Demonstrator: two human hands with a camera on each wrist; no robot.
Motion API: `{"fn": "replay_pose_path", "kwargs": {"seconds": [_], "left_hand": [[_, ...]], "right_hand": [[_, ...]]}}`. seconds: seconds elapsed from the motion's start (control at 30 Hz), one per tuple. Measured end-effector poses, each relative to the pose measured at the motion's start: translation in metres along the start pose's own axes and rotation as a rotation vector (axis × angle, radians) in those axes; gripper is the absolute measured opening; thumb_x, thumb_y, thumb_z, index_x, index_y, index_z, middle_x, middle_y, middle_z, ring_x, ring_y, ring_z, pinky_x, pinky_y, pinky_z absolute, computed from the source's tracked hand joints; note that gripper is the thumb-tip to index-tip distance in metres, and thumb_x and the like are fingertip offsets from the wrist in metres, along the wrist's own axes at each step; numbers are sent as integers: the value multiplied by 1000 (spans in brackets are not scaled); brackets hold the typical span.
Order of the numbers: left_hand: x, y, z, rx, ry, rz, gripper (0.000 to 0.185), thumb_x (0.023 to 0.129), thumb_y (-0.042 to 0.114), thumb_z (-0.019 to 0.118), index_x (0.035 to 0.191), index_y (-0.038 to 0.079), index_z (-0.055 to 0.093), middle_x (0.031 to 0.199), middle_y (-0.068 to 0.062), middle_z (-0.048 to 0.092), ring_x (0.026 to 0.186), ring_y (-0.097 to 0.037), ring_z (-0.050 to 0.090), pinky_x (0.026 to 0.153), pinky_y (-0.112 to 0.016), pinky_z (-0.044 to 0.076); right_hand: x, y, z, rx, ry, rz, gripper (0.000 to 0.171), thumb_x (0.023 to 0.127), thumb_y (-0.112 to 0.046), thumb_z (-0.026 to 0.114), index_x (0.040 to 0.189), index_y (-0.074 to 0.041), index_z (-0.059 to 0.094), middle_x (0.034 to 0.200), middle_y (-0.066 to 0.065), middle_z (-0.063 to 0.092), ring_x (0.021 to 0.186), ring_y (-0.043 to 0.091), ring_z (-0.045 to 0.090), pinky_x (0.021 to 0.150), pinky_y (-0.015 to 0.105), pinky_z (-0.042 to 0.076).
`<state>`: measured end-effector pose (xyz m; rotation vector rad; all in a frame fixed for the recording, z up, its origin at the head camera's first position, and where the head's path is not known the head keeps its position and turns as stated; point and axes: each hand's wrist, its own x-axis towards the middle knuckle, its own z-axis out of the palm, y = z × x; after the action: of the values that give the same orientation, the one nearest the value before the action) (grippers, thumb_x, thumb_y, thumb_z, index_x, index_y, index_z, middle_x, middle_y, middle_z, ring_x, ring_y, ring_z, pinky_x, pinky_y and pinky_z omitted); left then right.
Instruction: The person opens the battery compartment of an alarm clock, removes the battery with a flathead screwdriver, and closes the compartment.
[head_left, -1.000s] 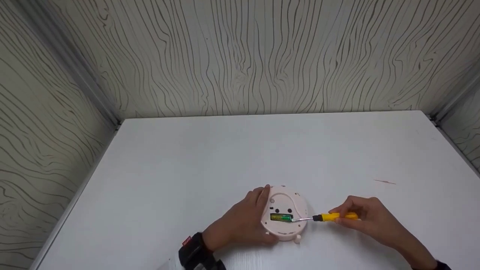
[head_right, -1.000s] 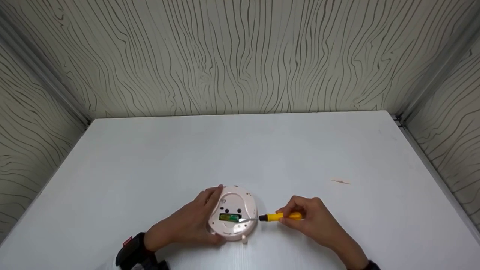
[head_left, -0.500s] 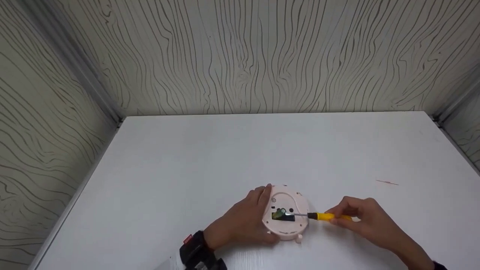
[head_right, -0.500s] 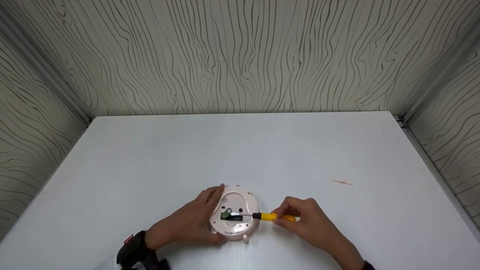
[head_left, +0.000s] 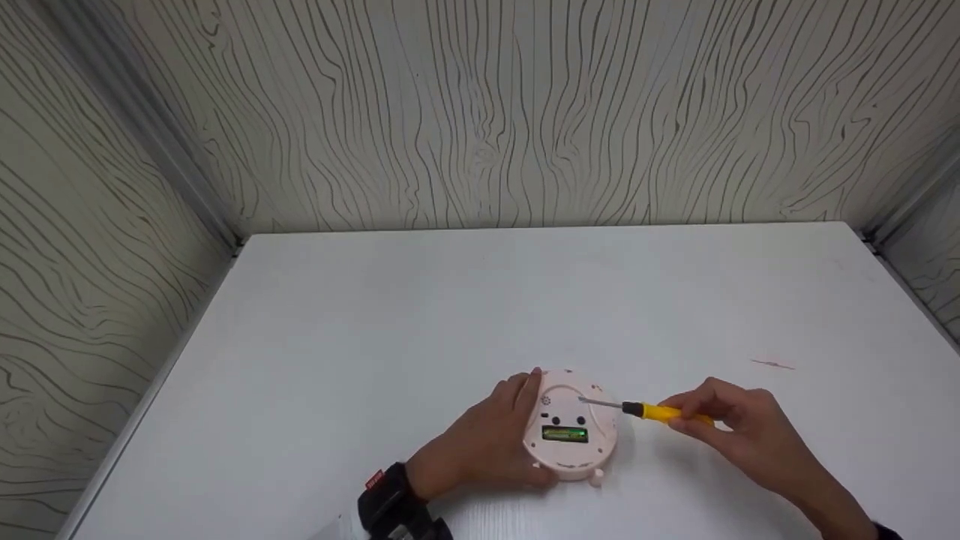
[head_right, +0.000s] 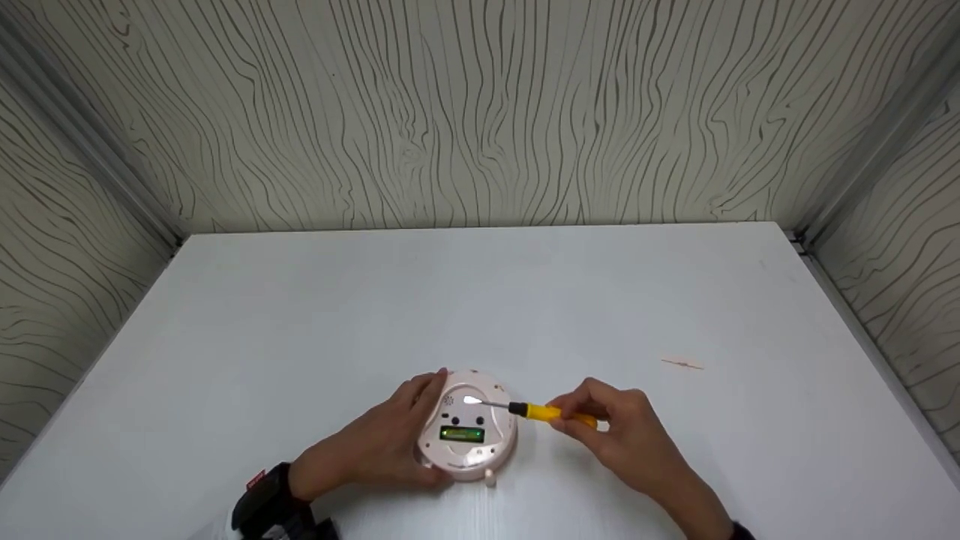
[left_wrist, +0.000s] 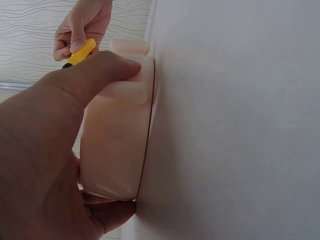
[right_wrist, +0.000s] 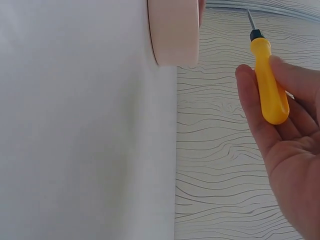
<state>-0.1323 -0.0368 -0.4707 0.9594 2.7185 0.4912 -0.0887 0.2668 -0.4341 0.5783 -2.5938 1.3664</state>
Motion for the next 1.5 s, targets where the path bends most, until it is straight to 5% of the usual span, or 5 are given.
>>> {"fn": "replay_pose_path", "kwargs": {"seconds": [0.43, 0.73, 1.03, 1.4, 1.5], "left_hand": [[-1, 0, -1, 6, -10, -3, 115, 63, 80, 50, 147, 18, 1, 148, -2, 21, 129, -14, 32, 98, -33, 42], [0, 0, 1, 2, 1, -1, 117, 62, 82, 48, 147, 18, 1, 148, -2, 23, 130, -15, 31, 97, -34, 43], [-1, -2, 3, 37, 48, 43, 116, 65, 76, 53, 147, 12, 2, 146, -7, 25, 130, -16, 32, 97, -32, 43], [0, -3, 4, 41, 51, 43, 116, 65, 75, 54, 147, 12, 2, 147, -5, 24, 130, -14, 33, 95, -32, 44], [-1, -3, 4, 38, 48, 43, 116, 65, 76, 53, 147, 13, 1, 147, -5, 24, 130, -15, 33, 96, -32, 44]], "right_hand": [[1, -7, -4, -57, 51, -20, 28, 69, 2, 73, 84, -19, 62, 89, -2, 69, 77, 7, 64, 67, 16, 52], [2, -10, -6, -212, 133, -31, 35, 66, 2, 76, 88, -22, 63, 83, -8, 66, 69, 4, 64, 64, 11, 50], [5, -7, -31, -411, 294, -73, 29, 65, 6, 76, 85, -11, 63, 81, -4, 66, 67, 6, 66, 65, 3, 45], [5, -7, -36, -466, 389, -58, 23, 66, 8, 73, 82, -7, 64, 79, 2, 67, 70, -22, 52, 66, -1, 40], [4, -9, -33, -508, 402, -38, 22, 65, 6, 75, 80, -5, 63, 79, 5, 67, 66, -5, 62, 65, -3, 37]]}}
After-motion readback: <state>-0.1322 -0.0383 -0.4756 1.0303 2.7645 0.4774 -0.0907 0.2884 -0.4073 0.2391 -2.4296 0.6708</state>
